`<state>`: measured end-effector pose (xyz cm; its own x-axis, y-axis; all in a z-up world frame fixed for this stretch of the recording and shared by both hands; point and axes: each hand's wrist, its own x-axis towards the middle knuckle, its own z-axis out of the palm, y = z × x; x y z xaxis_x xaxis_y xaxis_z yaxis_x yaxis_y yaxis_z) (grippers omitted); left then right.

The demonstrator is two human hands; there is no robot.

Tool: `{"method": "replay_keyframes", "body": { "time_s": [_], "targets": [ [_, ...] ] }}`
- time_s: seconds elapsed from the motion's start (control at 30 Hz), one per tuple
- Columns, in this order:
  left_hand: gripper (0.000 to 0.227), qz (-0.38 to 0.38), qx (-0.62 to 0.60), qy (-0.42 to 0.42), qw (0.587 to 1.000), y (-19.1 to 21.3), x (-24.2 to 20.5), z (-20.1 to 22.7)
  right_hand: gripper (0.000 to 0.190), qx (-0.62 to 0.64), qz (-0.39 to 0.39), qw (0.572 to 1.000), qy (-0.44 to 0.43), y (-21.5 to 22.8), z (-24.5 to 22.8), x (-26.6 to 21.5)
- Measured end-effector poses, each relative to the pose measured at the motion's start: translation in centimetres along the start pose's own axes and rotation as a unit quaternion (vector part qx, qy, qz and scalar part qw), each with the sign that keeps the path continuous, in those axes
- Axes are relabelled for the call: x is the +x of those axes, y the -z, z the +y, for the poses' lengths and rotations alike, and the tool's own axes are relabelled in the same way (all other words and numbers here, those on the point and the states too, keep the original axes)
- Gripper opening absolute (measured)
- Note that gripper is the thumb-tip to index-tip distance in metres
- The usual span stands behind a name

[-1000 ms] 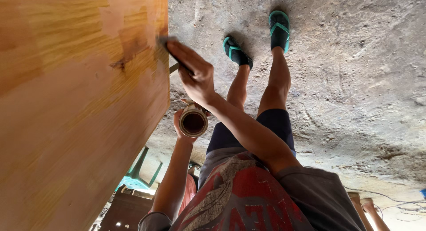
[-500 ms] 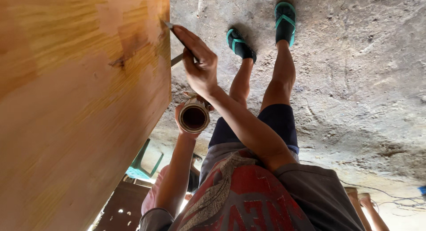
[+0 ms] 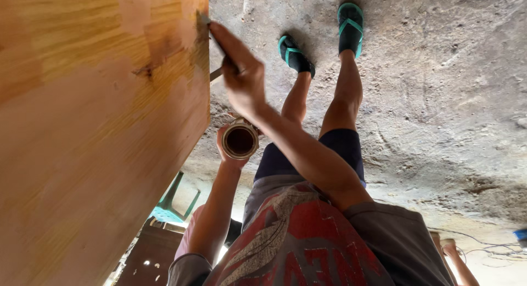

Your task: The person applies a brown wood finish to a large wooden tabletop using a small scraper-like tool. They repeatedly dip the tool into a can of finish and spread it across the surface, working in sections and occasionally scraping excess finish back into the can.

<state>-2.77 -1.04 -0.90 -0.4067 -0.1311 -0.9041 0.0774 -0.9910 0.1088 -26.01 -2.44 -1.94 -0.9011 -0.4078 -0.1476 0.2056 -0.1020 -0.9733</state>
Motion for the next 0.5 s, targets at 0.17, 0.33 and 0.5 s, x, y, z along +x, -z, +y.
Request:
{"method": "replay_keyframes", "body": {
  "time_s": [0.17, 0.33, 0.5],
  "targets": [
    [0.058, -0.036, -0.007, -0.038, 0.999, 2.1, 0.4, 0.0, 0.042, 0.002, -0.088, 0.996, -0.025, 2.2, -2.5, -3.1],
    [0.054, -0.075, 0.036, -0.048, 0.995, 1.5, 0.6, -0.1, 0.046, -0.005, 0.018, 1.0, 0.026, -1.7, -0.5, -0.2],
    [0.053, -0.014, -0.018, -0.029, 0.999, 1.9, 0.5, -0.8, 0.047, -0.039, -0.051, 0.998, 0.011, 0.8, -2.2, -3.5]
  ]
}}
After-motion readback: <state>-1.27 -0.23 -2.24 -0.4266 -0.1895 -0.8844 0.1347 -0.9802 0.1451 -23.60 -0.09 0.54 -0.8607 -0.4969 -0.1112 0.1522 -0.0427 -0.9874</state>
